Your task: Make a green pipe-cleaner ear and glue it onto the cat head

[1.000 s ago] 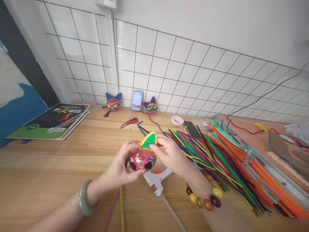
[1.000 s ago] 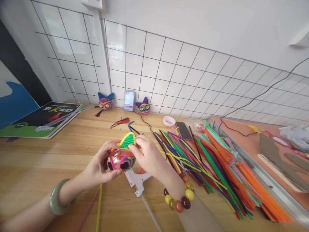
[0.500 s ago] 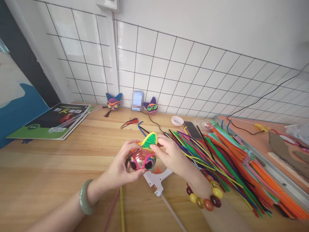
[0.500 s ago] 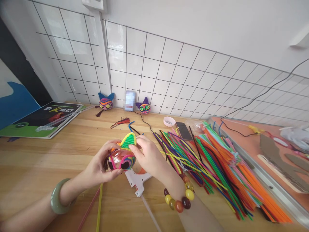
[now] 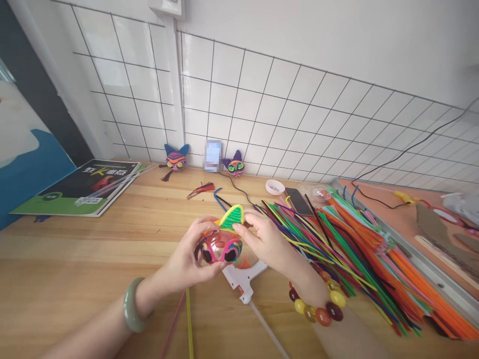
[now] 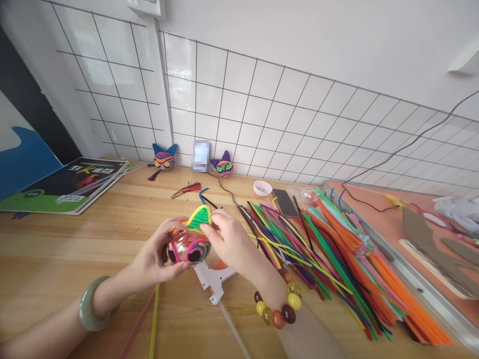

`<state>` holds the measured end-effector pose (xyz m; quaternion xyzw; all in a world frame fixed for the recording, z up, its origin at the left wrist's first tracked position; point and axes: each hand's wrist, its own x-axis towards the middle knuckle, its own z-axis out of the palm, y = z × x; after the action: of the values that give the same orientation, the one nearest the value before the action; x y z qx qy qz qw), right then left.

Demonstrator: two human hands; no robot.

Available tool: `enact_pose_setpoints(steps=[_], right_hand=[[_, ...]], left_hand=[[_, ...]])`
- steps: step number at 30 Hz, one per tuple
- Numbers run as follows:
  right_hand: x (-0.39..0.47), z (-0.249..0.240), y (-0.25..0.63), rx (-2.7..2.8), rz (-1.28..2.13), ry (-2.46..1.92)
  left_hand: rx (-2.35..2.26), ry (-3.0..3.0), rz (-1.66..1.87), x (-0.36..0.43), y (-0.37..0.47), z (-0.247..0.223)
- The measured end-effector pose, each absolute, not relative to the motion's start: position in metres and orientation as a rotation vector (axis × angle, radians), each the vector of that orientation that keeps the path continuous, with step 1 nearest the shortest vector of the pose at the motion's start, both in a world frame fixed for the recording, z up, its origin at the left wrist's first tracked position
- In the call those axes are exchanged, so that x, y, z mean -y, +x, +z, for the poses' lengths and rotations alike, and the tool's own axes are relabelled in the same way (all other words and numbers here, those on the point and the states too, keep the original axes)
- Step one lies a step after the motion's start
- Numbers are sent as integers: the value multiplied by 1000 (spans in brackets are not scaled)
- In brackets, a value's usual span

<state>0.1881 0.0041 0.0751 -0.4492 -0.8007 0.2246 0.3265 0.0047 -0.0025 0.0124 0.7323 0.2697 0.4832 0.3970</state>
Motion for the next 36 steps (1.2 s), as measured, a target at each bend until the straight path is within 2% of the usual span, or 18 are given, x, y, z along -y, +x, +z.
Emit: enact_pose_setpoints(steps=[36], right_hand=[[-5, 73, 189, 2112, 569, -1190]], left_hand=[[-696, 1795, 1291, 3, 6, 9]])
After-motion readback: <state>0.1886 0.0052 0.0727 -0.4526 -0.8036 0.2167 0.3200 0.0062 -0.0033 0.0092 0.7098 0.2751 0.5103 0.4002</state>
